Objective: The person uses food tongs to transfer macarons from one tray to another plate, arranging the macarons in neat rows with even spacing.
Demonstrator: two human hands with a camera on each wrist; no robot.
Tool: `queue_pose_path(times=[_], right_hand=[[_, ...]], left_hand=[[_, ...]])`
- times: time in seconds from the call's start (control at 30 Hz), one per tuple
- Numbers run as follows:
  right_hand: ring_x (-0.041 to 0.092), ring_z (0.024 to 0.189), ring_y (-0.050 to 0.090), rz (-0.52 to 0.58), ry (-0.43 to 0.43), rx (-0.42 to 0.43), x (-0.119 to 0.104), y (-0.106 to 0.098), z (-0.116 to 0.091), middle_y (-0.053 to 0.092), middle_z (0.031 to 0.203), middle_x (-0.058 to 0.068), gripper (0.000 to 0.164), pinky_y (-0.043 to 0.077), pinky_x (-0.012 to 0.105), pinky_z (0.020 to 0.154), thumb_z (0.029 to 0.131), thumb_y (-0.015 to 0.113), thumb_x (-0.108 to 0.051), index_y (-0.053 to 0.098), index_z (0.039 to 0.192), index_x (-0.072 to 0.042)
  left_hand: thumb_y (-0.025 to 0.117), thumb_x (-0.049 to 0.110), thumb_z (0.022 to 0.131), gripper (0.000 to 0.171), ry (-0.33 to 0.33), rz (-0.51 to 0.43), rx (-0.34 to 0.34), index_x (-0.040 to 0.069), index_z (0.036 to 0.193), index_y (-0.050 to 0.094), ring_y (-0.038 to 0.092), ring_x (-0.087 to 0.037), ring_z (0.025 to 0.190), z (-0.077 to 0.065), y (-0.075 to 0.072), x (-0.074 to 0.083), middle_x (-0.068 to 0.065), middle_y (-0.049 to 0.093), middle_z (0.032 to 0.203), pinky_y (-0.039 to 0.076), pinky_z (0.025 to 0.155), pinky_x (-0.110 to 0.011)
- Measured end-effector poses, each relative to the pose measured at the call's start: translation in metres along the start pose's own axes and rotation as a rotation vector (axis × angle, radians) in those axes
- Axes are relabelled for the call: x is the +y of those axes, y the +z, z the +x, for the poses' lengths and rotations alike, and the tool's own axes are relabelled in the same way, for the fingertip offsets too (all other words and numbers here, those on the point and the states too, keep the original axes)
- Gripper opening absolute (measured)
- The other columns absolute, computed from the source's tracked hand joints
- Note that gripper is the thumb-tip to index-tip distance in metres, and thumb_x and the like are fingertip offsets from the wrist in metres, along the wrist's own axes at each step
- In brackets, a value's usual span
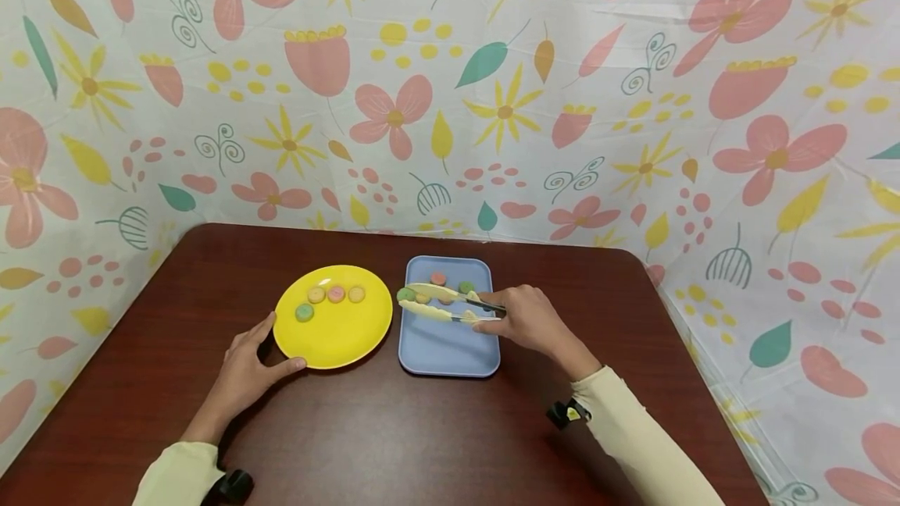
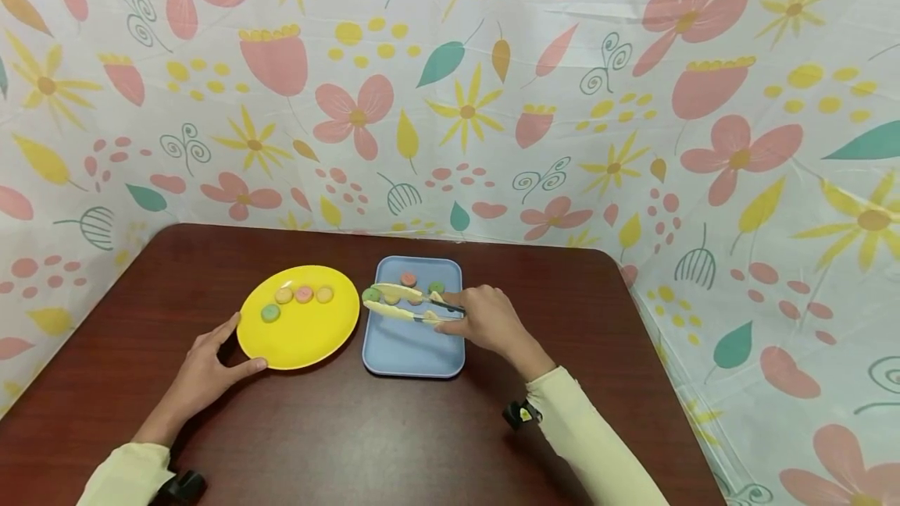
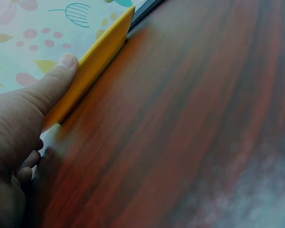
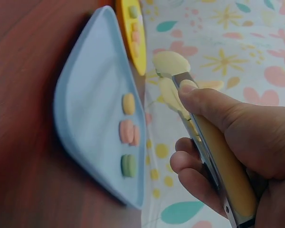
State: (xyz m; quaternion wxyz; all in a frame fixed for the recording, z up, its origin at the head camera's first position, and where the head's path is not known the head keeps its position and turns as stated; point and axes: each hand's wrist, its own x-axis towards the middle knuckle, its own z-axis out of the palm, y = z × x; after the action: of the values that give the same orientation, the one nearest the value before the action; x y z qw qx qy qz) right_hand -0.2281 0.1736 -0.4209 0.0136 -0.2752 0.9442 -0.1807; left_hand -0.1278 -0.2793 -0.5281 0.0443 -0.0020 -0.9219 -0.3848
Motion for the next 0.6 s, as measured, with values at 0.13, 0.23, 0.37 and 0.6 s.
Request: queue_pose_path(times=[0.13,0.23,0.37,0.6], right_hand=[[0.010,0.049,0.024,-0.015,-0.019,-0.005,-0.009,-0.001,0.010,0.043,0.047,-0.005,0.058,0.023,0.025,0.047,0.083,0.085,-0.042,0.071,0.131,-0.012],[0.009,0.049,0.025,-0.018,-0.048,-0.007,-0.014,0.000,0.018,0.044,0.048,-0.005,0.059,0.023,0.025,0.048,0.083,0.086,-0.042,0.071,0.131,-0.013],[0.009,0.049,0.029,-0.010,-0.104,-0.010,-0.021,0.005,0.029,0.055,0.055,-0.005,0.058,0.025,0.024,0.048,0.082,0.086,-0.041,0.072,0.131,-0.013],[0.006,0.052,0.033,-0.021,-0.167,-0.028,-0.033,0.017,0.050,0.049,0.054,-0.011,0.053,0.027,0.024,0.050,0.083,0.086,-0.042,0.074,0.128,-0.017]], left_hand=[[0.084,0.053,0.081,0.114,0.001,0.002,0.003,0.001,0.162,0.021,0.028,-0.051,0.140,0.000,0.000,0.000,-0.031,0.029,0.161,0.027,0.102,-0.074],[0.084,0.053,0.081,0.115,0.001,0.004,0.005,0.002,0.162,0.022,0.028,-0.051,0.140,0.001,0.000,-0.001,-0.030,0.030,0.161,0.028,0.102,-0.074],[0.084,0.053,0.080,0.115,0.000,0.010,0.004,0.002,0.162,0.021,0.028,-0.051,0.140,0.002,0.000,-0.003,-0.030,0.030,0.162,0.028,0.102,-0.074],[0.083,0.055,0.081,0.116,-0.015,0.001,-0.009,0.002,0.163,0.021,0.028,-0.051,0.140,0.002,0.000,-0.001,-0.029,0.028,0.162,0.028,0.103,-0.074]])
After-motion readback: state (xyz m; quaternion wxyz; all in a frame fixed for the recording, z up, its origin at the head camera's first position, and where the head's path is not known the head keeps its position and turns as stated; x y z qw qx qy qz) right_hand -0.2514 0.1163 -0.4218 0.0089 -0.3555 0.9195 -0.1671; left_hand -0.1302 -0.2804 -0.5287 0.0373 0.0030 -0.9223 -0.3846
